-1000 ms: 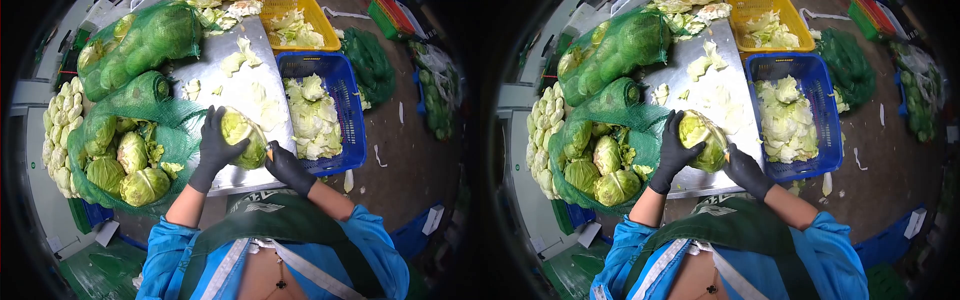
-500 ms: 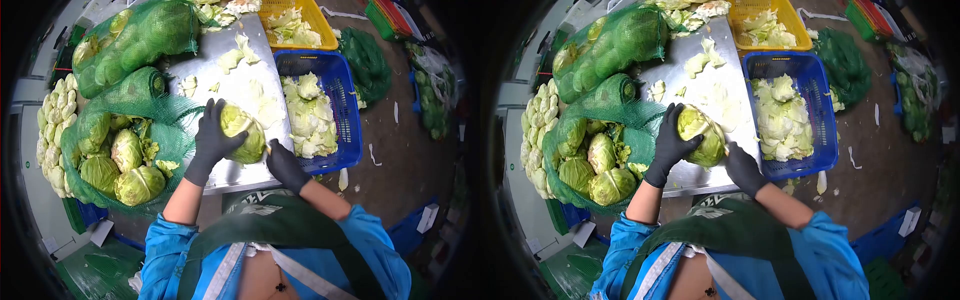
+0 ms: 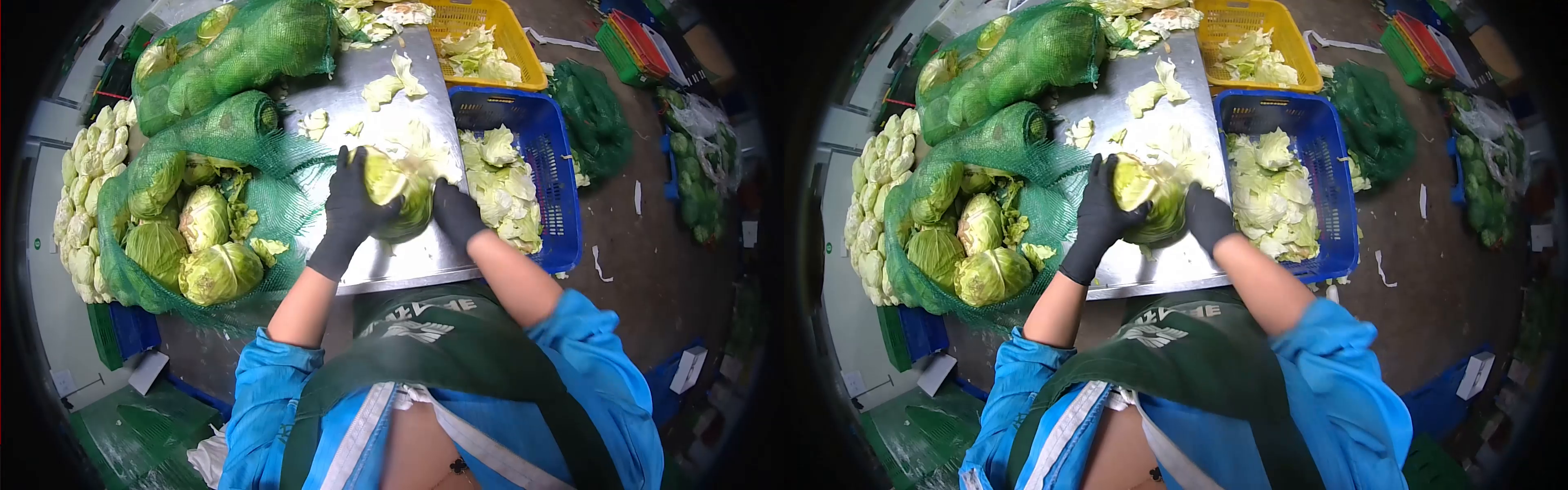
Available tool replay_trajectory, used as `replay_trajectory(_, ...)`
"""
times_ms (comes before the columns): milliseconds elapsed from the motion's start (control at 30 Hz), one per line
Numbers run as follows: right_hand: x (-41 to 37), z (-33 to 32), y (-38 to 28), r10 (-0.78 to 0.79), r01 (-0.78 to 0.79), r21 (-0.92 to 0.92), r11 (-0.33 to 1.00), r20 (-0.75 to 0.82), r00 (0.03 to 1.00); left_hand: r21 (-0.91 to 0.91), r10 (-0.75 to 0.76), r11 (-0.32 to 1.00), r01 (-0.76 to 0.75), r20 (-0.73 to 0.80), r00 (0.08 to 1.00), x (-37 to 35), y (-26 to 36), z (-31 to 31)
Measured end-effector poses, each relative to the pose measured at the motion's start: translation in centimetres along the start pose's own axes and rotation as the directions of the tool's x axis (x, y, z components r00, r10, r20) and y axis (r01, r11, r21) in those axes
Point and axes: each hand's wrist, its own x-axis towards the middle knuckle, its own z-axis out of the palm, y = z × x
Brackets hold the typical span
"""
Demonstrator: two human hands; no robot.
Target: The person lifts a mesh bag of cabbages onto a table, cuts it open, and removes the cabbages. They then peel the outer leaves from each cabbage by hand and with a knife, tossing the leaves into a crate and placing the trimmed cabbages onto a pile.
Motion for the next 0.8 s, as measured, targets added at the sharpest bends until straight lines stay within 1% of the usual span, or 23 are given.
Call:
replay_trajectory(33, 1.8, 0.1, 1.4, 0.046, -0.045, 0.042, 0.998, -0.009, 0.999, -0.036, 0.021, 0.999, -0.021, 0.017, 1.0, -0.5, 0.6, -0.3)
replay_trajectory(67, 3.1, 0.0, 3.2, 0.088, -0.086, 0.088, 0.992, -0.021, 0.996, -0.035, 0.02, 0.999, -0.02, 0.007, 1.0, -0.8, -0.2, -0.2)
replay_trajectory(100, 3.3, 0.3, 5.2, 0.077, -0.067, 0.091, 0.994, -0.113, 0.991, -0.179, 0.093, 0.979, -0.098, -0.037, 0.995, -0.8, -2.2, 0.4)
replay_trajectory(133, 3.0, 0.1, 6.9, 0.125, -0.105, 0.131, 0.986, -0.15, 0.981, -0.315, 0.153, 0.933, -0.176, -0.098, 0.983, -0.7, -4.3, 0.8)
replay_trajectory(167, 2.4, 0.0, 8.7, 0.17, -0.161, 0.096, 0.982, -0.091, 0.981, -0.495, 0.16, 0.852, -0.17, -0.063, 0.985, -0.9, -6.7, 0.7)
replay_trajectory(200, 1.4, -0.2, 9.3, 0.189, -0.188, 0.085, 0.978, -0.001, 0.982, -0.777, 0.058, 0.629, -0.011, 0.032, 0.998, -1.7, -9.0, 1.0)
replay_trajectory(267, 0.1, 2.4, 8.4, 0.153, -0.064, 0.369, 0.927, -0.217, 0.964, -0.894, -0.147, 0.404, 0.193, 0.145, 0.978, -2.7, -11.4, 2.2)
replay_trajectory(300, 0.6, 3.6, 6.9, 0.081, 0.052, 0.506, 0.861, -0.237, 0.968, -0.864, -0.256, 0.491, 0.112, -0.021, 0.966, -3.4, -11.3, 4.2)
replay_trajectory(333, 0.7, 4.9, 4.7, 0.021, 0.154, 0.629, 0.762, -0.262, 0.965, -0.827, -0.263, 0.556, 0.078, -0.086, 0.961, -3.7, -10.2, 4.1)
replay_trajectory(400, -0.1, 2.5, -2.1, -0.057, 0.226, 0.379, 0.898, -0.408, 0.911, -0.78, -0.226, 0.625, 0.022, -0.154, 0.962, -3.4, -9.2, 4.5)
replay_trajectory(433, 0.8, 2.6, -3.0, -0.039, 0.167, 0.336, 0.927, -0.356, 0.934, -0.779, -0.23, 0.626, 0.024, -0.155, 0.961, -3.5, -8.8, 4.5)
replay_trajectory(467, 1.6, 2.6, -3.5, -0.017, 0.11, 0.289, 0.951, -0.306, 0.952, -0.736, -0.181, 0.677, -0.007, -0.176, 0.968, -3.5, -8.5, 4.3)
replay_trajectory(500, 2.8, 4.2, -2.5, -0.031, 0.223, 0.393, 0.892, -0.438, 0.898, -0.688, -0.128, 0.724, -0.045, -0.199, 0.972, -3.3, -8.4, 4.0)
replay_trajectory(533, 3.7, 5.5, -1.1, -0.039, 0.233, 0.392, 0.89, -0.443, 0.896, -0.685, -0.128, 0.727, -0.051, -0.208, 0.97, -3.3, -8.8, 4.0)
replay_trajectory(600, 4.4, 5.4, -0.1, -0.143, 0.269, 0.352, 0.896, -0.345, 0.927, -0.654, -0.087, 0.749, -0.101, -0.248, 0.965, -4.0, -10.1, 4.6)
replay_trajectory(633, 4.9, 5.7, 0.2, -0.099, 0.296, 0.395, 0.87, -0.448, 0.888, -0.743, -0.124, 0.664, -0.078, -0.213, 0.969, -4.4, -10.8, 5.0)
replay_trajectory(667, 5.4, 4.6, 0.2, -0.075, 0.229, 0.328, 0.917, -0.422, 0.904, -0.85, -0.191, 0.527, 0.009, -0.108, 0.976, -4.3, -10.5, 4.2)
replay_trajectory(733, 7.7, 3.0, 2.8, -0.117, 0.175, 0.265, 0.948, -0.222, 0.968, -0.875, -0.156, 0.476, 0.088, 0.014, 0.988, -4.1, -11.2, 2.3)
replay_trajectory(767, 9.1, 2.4, 4.7, -0.058, 0.158, 0.284, 0.946, -0.33, 0.942, -0.876, -0.118, 0.469, 0.114, 0.066, 0.991, -3.6, -12.2, 2.0)
replay_trajectory(800, 10.1, 1.7, 7.1, 0.01, 0.136, 0.307, 0.942, -0.431, 0.902, -0.874, -0.118, 0.474, 0.111, 0.062, 0.991, -3.1, -12.3, 1.5)
